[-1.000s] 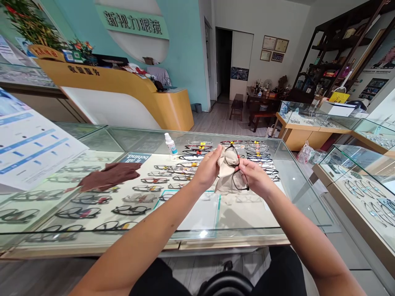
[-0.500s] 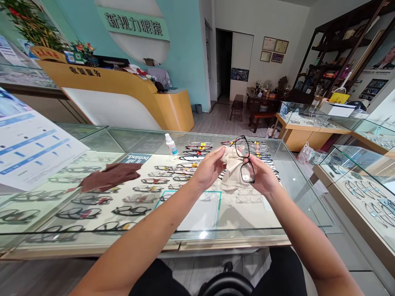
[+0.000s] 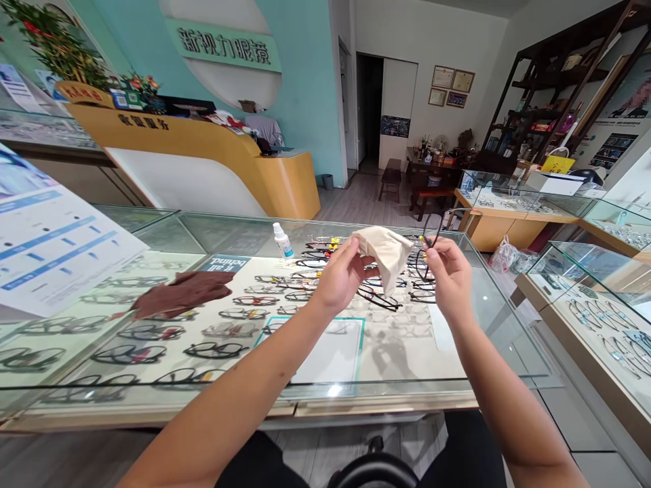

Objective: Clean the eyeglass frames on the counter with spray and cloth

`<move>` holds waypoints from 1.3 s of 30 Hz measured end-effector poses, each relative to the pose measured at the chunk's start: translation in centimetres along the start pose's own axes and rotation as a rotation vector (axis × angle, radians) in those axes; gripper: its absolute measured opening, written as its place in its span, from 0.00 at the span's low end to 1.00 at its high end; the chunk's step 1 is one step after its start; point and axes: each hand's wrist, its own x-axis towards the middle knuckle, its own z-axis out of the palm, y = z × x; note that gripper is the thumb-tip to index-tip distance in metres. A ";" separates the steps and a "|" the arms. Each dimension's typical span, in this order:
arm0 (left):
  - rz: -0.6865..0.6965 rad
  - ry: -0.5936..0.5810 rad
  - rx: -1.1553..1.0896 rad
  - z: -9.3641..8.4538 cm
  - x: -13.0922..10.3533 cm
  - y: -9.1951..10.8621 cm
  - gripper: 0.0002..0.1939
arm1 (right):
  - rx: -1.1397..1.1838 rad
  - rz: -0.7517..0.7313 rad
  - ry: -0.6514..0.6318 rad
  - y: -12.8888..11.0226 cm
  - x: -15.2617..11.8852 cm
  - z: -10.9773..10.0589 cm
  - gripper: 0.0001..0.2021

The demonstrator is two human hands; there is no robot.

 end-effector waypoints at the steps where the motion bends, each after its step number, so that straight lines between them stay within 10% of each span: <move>1: 0.032 -0.009 0.043 0.1 -0.2 -0.1 0.29 | -0.125 -0.079 -0.018 0.0 -0.2 0.0 0.07; 7: 0.159 -0.126 0.237 0.8 -1.1 -0.6 0.28 | -0.827 -0.354 -0.262 0.7 -1.5 0.9 0.09; 12: 0.212 -0.085 0.281 0.8 -1.2 -0.4 0.28 | -0.967 -0.322 -0.239 1.4 -1.5 0.9 0.09; 27: -0.140 -0.218 0.161 0.5 -0.8 1.8 0.31 | 0.199 0.198 -0.135 -0.3 0.8 -0.7 0.17; 35: 0.332 -0.140 0.647 0.0 -0.6 2.0 0.09 | 0.293 0.324 -0.279 -0.9 2.1 -1.3 0.19; 39: 0.649 -0.085 0.898 2.7 0.6 6.2 0.26 | 0.250 0.319 -0.507 -4.2 5.3 -1.5 0.17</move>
